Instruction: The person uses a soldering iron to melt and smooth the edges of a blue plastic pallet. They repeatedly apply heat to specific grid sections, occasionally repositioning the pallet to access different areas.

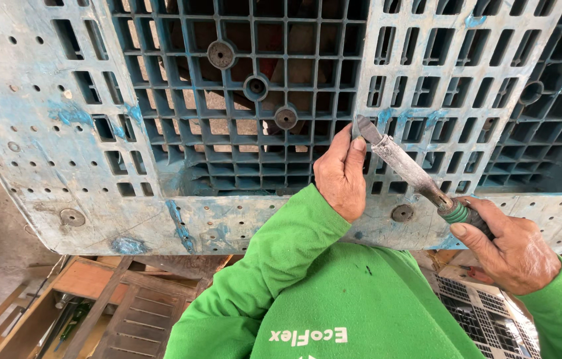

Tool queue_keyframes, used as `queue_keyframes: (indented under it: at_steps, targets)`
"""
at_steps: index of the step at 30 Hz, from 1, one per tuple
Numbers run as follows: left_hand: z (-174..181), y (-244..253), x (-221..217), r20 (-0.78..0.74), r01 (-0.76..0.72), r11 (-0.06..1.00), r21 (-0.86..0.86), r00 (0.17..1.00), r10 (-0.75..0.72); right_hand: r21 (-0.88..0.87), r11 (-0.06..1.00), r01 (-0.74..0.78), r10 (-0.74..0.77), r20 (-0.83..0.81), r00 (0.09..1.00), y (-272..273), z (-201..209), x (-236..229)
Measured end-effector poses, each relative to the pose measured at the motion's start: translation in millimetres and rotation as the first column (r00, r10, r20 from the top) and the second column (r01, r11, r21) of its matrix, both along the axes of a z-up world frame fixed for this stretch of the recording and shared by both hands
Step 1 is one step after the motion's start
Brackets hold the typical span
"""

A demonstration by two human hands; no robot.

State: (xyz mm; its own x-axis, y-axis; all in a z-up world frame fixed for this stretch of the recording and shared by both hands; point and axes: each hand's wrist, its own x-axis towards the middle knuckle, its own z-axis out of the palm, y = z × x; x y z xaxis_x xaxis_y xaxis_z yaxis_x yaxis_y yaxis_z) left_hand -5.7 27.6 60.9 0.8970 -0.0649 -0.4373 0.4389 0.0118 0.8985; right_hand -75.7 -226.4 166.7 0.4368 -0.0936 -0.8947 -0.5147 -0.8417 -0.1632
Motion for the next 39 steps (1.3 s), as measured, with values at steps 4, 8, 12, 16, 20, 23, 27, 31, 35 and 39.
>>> queue_keyframes:
  at_steps: [4, 8, 12, 16, 20, 23, 27, 31, 35, 39]
  targets:
    - [0.8, 1.1, 0.0, -0.012, 0.003, 1.0, 0.0, 1.0, -0.003, -0.014, 0.995, -0.102, 0.102, 0.047, 0.994, -3.3, -0.6, 5.4]
    - [-0.2, 0.8, -0.9, -0.054, 0.018, 1.0, 0.019, 0.998, -0.017, -0.062, 0.987, -0.147, 0.146, -0.021, 0.989, -9.6, -0.9, 17.5]
    - [0.9, -2.2, -1.3, -0.102, 0.01, 0.999, 0.037, 0.995, -0.006, -0.037, 0.989, -0.145, 0.147, 0.041, 0.988, -19.7, -5.1, 22.7]
    - [6.0, -6.9, 0.6, 0.035, -0.085, 0.985, 0.15, 0.996, 0.08, 0.014, 0.986, -0.167, 0.165, 0.1, 0.981, -33.3, -12.1, 21.0]
    - [8.8, -11.0, -3.4, 0.006, -0.128, 0.98, 0.154, 0.992, 0.128, 0.05, 0.997, -0.052, 0.039, 0.222, 0.974, -38.9, -27.9, 10.0]
    - [6.0, -13.3, -2.5, -0.004, -0.145, 0.979, 0.141, 0.989, 0.147, 0.078, 0.992, -0.098, 0.089, 0.109, 0.99, -45.6, -37.5, 16.5]
    - [6.7, -11.9, -2.5, 0.092, -0.169, 0.979, 0.115, 0.983, 0.159, 0.074, 0.996, -0.052, 0.038, 0.181, 0.983, -37.6, -27.0, 18.1]
    - [4.9, -11.1, -0.9, 0.073, -0.122, 0.981, 0.151, 0.991, 0.112, 0.1, 0.994, -0.046, 0.029, 0.166, 0.986, -29.2, -21.1, 20.7]
    - [7.2, -8.0, 1.8, -0.058, -0.061, 0.993, 0.102, 0.996, 0.067, 0.193, 0.977, 0.092, -0.12, 0.136, 0.983, -18.0, -12.8, 12.0]
    - [8.1, -7.2, 3.0, -0.051, -0.056, 0.995, 0.078, 0.997, 0.06, 0.243, 0.944, 0.225, -0.26, 0.12, 0.958, -18.3, -5.8, 5.2]
